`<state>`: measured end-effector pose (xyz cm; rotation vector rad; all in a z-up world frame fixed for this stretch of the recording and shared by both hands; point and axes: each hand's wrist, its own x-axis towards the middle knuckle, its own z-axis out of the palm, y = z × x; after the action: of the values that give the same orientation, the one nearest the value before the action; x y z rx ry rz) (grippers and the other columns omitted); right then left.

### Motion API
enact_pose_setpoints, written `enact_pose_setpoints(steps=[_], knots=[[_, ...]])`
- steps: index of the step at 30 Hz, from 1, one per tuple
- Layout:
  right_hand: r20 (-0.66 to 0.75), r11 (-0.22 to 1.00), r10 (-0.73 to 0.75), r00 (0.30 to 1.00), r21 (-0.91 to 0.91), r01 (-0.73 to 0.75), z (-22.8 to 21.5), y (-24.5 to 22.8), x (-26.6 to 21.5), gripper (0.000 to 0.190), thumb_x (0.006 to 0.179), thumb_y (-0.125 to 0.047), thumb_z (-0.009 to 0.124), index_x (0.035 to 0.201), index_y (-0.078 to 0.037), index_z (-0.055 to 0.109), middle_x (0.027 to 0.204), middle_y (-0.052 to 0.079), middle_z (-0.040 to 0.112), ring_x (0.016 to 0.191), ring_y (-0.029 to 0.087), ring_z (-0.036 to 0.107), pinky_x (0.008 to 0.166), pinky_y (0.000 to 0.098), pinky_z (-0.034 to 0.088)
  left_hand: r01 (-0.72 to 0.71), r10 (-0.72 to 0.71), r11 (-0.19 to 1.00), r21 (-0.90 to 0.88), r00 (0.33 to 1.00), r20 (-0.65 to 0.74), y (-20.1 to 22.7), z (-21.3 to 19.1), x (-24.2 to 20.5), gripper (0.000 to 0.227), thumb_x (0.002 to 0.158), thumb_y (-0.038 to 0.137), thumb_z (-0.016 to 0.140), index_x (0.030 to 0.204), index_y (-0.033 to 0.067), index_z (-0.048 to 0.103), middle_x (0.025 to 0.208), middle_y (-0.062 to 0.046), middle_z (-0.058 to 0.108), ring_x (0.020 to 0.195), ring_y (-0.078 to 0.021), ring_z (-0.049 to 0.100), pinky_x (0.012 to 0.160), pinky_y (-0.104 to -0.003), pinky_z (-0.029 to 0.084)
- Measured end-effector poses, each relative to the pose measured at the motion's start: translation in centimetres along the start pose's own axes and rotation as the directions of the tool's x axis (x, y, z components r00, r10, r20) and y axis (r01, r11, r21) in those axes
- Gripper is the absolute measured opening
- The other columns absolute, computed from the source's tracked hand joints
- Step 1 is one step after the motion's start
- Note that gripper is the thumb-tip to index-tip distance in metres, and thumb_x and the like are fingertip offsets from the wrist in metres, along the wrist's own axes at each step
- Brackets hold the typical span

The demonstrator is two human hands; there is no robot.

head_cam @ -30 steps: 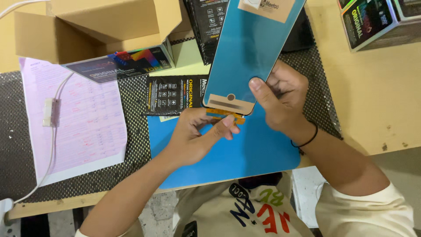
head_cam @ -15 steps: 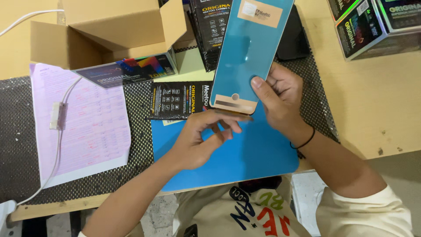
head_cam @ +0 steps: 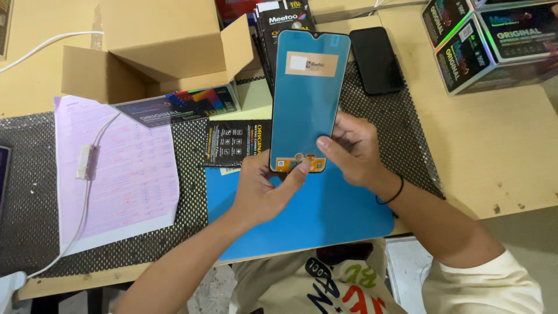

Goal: The person opens a box of Meetoo phone LCD screens using a box cutter. They remove a single screen, unwrap it from its plastic packaging, and apply a barcode sticker to the back of the screen using a pen.

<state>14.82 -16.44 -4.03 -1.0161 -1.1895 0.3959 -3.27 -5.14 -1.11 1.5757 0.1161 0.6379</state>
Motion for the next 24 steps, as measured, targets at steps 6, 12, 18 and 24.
enact_pose_setpoints(steps=[6, 12, 18, 24], knots=[[0.066, 0.996, -0.089, 0.994, -0.007, 0.09, 0.7, -1.4, 0.1, 0.041, 0.099, -0.012, 0.062, 0.133, 0.01, 0.058, 0.076, 0.011, 0.07, 0.067, 0.012, 0.06, 0.072, 0.0334, 0.058, 0.012, -0.012, 0.999, -0.033, 1.0, -0.006, 0.8, -0.1, -0.2, 0.017, 0.094, 0.015, 0.073, 0.079, 0.0072, 0.073, 0.063, -0.007, 0.071, 0.056, -0.0096, 0.064, 0.05, -0.024, 0.054], [0.071, 0.995, -0.102, 0.992, -0.003, 0.102, 0.5, -0.7, 0.1, 0.042, 0.096, -0.012, 0.064, 0.131, 0.011, 0.059, 0.074, 0.011, 0.069, 0.063, 0.014, 0.064, 0.069, 0.0352, 0.06, 0.021, -0.022, 0.999, -0.037, 0.999, -0.031, 1.0, 0.1, -0.2, 0.018, 0.095, 0.011, 0.072, 0.077, 0.0051, 0.07, 0.059, -0.01, 0.067, 0.055, -0.0107, 0.059, 0.052, -0.026, 0.055], [0.048, 0.994, -0.106, 0.993, 0.013, 0.105, 0.5, -0.2, -0.2, 0.038, 0.097, -0.009, 0.061, 0.13, 0.01, 0.057, 0.074, 0.011, 0.071, 0.06, 0.016, 0.069, 0.067, 0.0354, 0.063, 0.003, -0.006, 0.998, -0.062, 0.999, -0.05, 1.7, -0.1, 0.3, 0.018, 0.097, 0.014, 0.071, 0.081, 0.0039, 0.071, 0.062, -0.011, 0.067, 0.059, -0.0098, 0.059, 0.052, -0.027, 0.056], [0.013, 0.998, -0.052, 0.999, -0.019, 0.052, 1.4, -1.3, 0.4, 0.036, 0.098, -0.011, 0.06, 0.131, 0.005, 0.059, 0.079, 0.013, 0.073, 0.061, 0.017, 0.071, 0.05, 0.0306, 0.061, 0.011, -0.013, 1.0, -0.029, 0.998, -0.054, 0.5, -0.3, -0.2, 0.013, 0.094, 0.015, 0.074, 0.091, 0.0019, 0.073, 0.07, -0.013, 0.072, 0.062, -0.0126, 0.063, 0.052, -0.029, 0.057]])
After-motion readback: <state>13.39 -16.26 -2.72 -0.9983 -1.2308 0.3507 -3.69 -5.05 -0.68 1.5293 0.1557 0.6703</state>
